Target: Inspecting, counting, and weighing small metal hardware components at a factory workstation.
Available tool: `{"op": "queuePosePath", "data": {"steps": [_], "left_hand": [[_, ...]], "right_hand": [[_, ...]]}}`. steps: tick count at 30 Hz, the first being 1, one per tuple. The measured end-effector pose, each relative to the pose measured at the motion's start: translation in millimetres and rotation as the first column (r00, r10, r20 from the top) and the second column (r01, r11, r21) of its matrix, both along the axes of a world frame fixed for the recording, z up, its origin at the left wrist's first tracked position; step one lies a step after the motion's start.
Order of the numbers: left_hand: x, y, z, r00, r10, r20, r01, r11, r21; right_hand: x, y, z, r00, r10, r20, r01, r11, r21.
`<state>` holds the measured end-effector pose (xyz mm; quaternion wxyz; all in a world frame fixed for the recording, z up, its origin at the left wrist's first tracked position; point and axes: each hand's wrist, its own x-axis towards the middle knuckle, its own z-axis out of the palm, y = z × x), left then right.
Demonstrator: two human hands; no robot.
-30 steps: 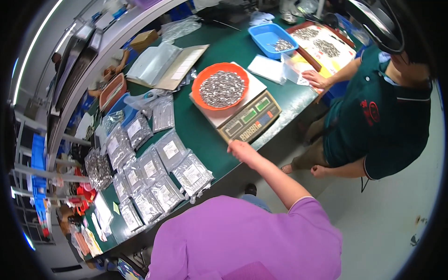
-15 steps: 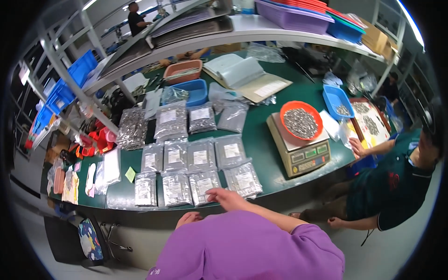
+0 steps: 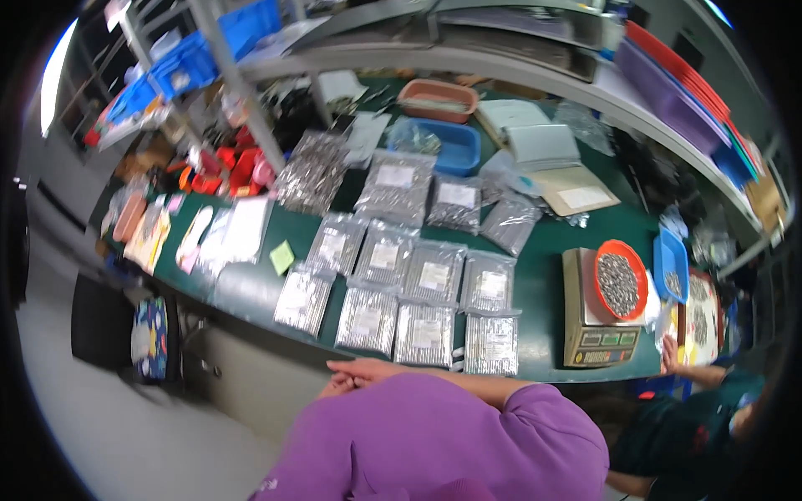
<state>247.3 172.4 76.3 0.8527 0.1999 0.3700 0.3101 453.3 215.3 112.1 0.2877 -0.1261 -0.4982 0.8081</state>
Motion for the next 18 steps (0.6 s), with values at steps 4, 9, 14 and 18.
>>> {"op": "queuePosePath", "data": {"steps": [4,9,14,18], "left_hand": [[-9.3,14.1,67.5,0.976,0.022,-0.219,-0.026,1.0,-0.017],[-55.0,0.4,38.3,0.956,0.292,0.03,-0.292,0.956,0.001],[-105.0,-7.3,19.2,0.897,0.436,0.066,-0.435,0.9,-0.03],[-161.7,-2.0,4.7,0.833,0.528,0.168,-0.522,0.849,-0.081]], "right_hand": [[-10.9,28.7,53.6,0.964,0.265,-0.003,-0.237,0.855,-0.462],[-59.8,55.9,43.8,0.918,0.031,0.395,-0.054,0.997,0.049],[-114.9,80.7,35.7,0.927,0.022,0.374,-0.131,0.954,0.27],[-190.5,99.0,42.4,0.938,0.058,0.343,-0.227,0.85,0.476]]}}
